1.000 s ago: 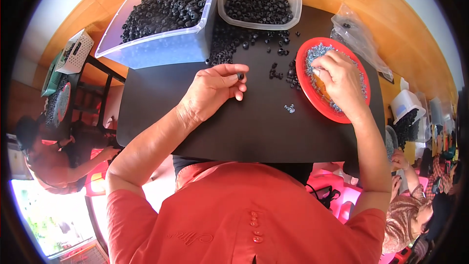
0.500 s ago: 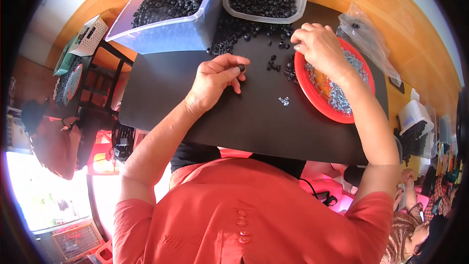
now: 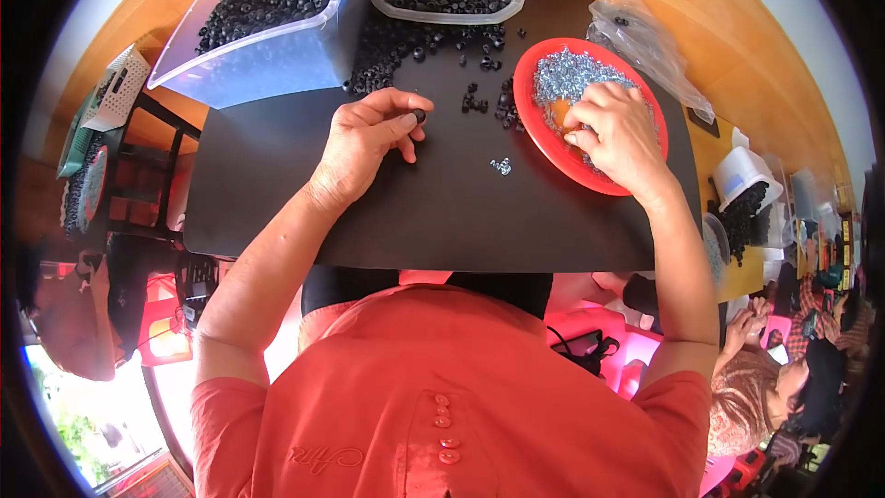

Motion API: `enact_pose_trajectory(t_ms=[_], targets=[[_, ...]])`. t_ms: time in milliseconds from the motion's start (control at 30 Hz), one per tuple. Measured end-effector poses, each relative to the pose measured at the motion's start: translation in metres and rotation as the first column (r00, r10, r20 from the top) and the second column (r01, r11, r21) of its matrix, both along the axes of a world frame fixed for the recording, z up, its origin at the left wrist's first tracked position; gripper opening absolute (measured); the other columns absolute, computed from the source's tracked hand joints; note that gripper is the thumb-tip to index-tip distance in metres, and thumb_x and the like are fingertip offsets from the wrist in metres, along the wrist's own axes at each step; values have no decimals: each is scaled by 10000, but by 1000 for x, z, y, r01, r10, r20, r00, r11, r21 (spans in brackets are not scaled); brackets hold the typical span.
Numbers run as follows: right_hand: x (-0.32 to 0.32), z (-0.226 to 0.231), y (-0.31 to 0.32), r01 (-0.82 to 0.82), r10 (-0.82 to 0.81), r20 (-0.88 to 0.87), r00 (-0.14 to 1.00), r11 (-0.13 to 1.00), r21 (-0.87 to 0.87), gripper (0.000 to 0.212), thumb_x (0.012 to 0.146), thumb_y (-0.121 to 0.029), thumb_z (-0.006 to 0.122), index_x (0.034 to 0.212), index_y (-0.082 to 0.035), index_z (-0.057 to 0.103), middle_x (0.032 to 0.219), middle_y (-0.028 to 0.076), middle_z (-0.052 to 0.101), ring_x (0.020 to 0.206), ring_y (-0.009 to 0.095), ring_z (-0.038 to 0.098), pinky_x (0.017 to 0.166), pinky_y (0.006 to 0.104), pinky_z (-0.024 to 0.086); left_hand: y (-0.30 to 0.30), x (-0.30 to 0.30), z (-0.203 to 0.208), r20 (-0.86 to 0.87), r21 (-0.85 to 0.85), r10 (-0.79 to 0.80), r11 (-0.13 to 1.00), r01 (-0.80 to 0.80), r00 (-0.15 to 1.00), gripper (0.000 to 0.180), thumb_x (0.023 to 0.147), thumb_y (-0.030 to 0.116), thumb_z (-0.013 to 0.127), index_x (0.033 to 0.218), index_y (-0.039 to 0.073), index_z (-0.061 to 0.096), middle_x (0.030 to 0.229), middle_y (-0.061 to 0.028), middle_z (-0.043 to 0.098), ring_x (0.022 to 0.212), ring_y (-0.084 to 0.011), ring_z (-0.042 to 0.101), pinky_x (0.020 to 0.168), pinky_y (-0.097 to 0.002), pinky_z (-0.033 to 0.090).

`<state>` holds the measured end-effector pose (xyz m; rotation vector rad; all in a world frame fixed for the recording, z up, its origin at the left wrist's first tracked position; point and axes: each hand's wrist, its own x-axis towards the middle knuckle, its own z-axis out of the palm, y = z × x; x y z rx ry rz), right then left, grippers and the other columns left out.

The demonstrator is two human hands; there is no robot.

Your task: Manually inserting metallic pins into black plastic housing components at a production workstation.

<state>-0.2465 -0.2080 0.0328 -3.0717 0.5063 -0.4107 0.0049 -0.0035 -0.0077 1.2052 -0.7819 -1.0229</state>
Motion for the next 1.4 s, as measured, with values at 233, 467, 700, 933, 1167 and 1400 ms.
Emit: enact_pose_trajectory(t_ms=[233,467,700,933,1167,1400], targets=[[-10,0,8,-31,34,45,998,996,-82,56,758,-112,731,797,-131,697,865,12,586,961,221,549,843,386,369,-2,2,2,7,15,-22,1000,22,1000,192,951,17,538,1100,-27,650,933,-69,617,794,-123,586,656,-253,501],[-12,-4,22,-9,11,33,999,998,-67,161,725,-74,733,872,-132,699,908,15,574,989,217,547,868,379,370,1,3,4,-73,15,-4,1000,5,997,212,957,24,537,1129,-52,637,937,-81,614,788,-135,593,665,-269,509],[-6,-11,19,-70,76,19,997,972,-225,112,794,-65,676,865,-96,595,918,36,568,972,237,557,859,384,371,3,6,5,-246,-21,-66,998,63,967,195,976,33,521,1119,-52,623,940,-108,618,810,-169,603,679,-290,507],[40,24,57,-135,142,225,964,990,-48,92,859,-41,602,941,-56,564,913,66,588,903,261,581,816,373,378,6,11,-4,-533,-152,-221,975,165,816,232,979,56,525,1164,-67,589,974,-128,616,842,-212,602,708,-314,492],[113,13,95,-204,196,309,931,979,-6,132,853,-26,598,972,-66,556,886,64,562,874,271,572,778,386,386,5,11,-8,-596,-174,-205,977,124,776,203,983,49,521,1141,-56,594,970,-126,614,834,-221,616,712,-325,510],[126,19,105,-152,190,182,965,967,-206,164,841,-27,600,989,-76,551,941,61,562,926,257,567,801,387,376,9,11,-1,-588,-125,-105,991,38,802,208,984,32,514,1152,-63,590,969,-132,625,836,-214,617,703,-329,517]])
